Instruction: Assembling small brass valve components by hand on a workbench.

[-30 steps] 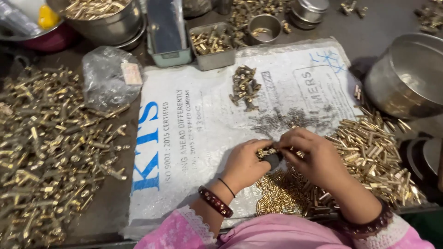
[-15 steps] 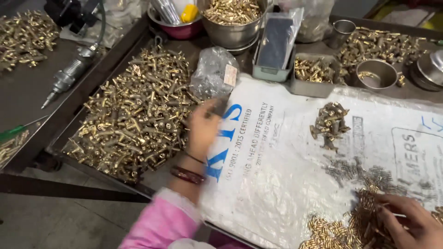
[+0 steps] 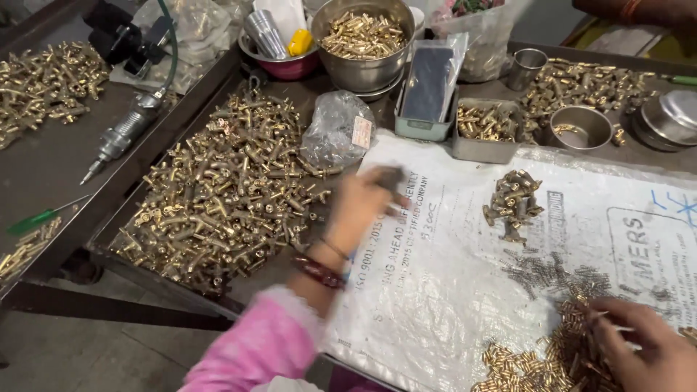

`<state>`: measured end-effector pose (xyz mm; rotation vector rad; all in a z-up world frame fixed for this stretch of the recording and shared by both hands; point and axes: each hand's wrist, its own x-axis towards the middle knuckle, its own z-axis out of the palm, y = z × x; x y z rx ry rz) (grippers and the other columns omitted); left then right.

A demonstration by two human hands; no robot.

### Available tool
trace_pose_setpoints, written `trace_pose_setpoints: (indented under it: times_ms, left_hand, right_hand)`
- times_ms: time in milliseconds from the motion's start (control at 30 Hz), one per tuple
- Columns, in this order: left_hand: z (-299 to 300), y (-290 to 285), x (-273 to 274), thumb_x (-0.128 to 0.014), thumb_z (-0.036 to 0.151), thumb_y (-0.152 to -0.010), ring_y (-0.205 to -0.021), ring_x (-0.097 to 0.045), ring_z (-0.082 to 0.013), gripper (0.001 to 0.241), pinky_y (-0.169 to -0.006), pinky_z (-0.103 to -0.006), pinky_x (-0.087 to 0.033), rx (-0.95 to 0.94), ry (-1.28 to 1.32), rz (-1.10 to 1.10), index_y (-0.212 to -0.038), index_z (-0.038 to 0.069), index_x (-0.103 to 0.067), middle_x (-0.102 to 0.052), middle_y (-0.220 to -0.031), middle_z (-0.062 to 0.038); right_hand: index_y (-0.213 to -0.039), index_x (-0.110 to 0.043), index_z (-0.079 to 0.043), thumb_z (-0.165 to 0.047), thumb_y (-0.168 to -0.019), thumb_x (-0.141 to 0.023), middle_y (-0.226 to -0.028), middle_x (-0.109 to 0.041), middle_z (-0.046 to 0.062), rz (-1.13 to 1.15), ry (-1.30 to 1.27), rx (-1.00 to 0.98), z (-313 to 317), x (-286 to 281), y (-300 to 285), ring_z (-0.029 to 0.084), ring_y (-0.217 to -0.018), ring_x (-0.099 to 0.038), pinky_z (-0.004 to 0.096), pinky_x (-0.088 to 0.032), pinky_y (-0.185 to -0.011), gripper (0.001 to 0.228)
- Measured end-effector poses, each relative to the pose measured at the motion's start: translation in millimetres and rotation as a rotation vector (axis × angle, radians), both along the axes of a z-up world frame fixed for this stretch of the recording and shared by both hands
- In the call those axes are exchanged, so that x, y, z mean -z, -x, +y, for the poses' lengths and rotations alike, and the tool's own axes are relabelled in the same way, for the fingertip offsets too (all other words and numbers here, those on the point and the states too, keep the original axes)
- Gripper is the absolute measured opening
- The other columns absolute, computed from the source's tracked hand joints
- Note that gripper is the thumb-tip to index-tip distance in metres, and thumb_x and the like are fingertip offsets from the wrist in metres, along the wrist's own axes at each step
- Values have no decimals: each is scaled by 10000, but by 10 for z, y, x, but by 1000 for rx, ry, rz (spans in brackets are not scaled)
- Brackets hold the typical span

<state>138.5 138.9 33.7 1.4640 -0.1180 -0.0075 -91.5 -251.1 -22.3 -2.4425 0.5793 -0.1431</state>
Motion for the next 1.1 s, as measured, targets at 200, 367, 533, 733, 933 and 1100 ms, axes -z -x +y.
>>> trace_pose_setpoints:
  times_ms: [200, 367, 533, 733, 933, 1100]
  left_hand:
    - [-1555, 1290, 334, -486, -67, -967, -777, -727, -238, 345, -558, -331, -572, 701, 355, 286, -1305, -97, -551, -670, -1032, -158]
    - [-1675, 2034, 594, -655, 12, -903, -672, -586, -58, 346, -552, -228, -480, 876, -63, 204, -1239, 49, -731, -731, -963, -53]
    - [-1502, 1844, 234, -677, 28, -852, -562, -513, -29, 389, -473, -208, -404, 715, -288, 351, -1188, 194, -784, -725, -880, 27]
    - [-1545, 1412, 285, -592, -49, -848, -514, -451, -34, 413, -439, -200, -338, 568, -91, 307, -1160, 140, -787, -712, -809, -16]
    - [-1498, 1263, 595, -549, -79, -874, -532, -481, -44, 410, -461, -197, -367, 536, 5, 329, -1170, 85, -778, -700, -795, -41]
    - [-1502, 1342, 477, -567, -90, -840, -528, -483, -50, 443, -454, -209, -377, 599, -140, 399, -1172, 106, -787, -720, -868, -52]
  right_hand:
    - [-1249, -711, 3, -60, -1099, -605, -1138, -738, 151, -314, 61, -36, -779, 48, -13, 226, -1009, -724, 339, -574, -927, 194]
    - [-1164, -778, -140, -114, -896, -748, -1088, -749, 113, -115, -47, 90, -88, -296, 193, 245, -997, -727, 373, -589, -827, 270]
    - [-1131, -774, -187, -138, -884, -730, -1146, -769, 59, -230, -55, 81, -317, -250, 175, 215, -1004, -743, 365, -603, -862, 256]
    - [-1127, -804, -199, -148, -880, -727, -1220, -747, 61, -45, 255, 107, -567, -448, 4, 273, -997, -731, 384, -574, -890, 264]
    - [-1121, -787, -137, -276, -819, -796, -1174, -728, 85, 228, 329, 97, -504, -323, 192, 301, -1056, -680, 419, -542, -942, 333]
    - [-1047, -802, -103, -268, -786, -782, -1165, -723, 77, 130, 407, -54, -491, -342, 211, 305, -1088, -648, 412, -532, -937, 310]
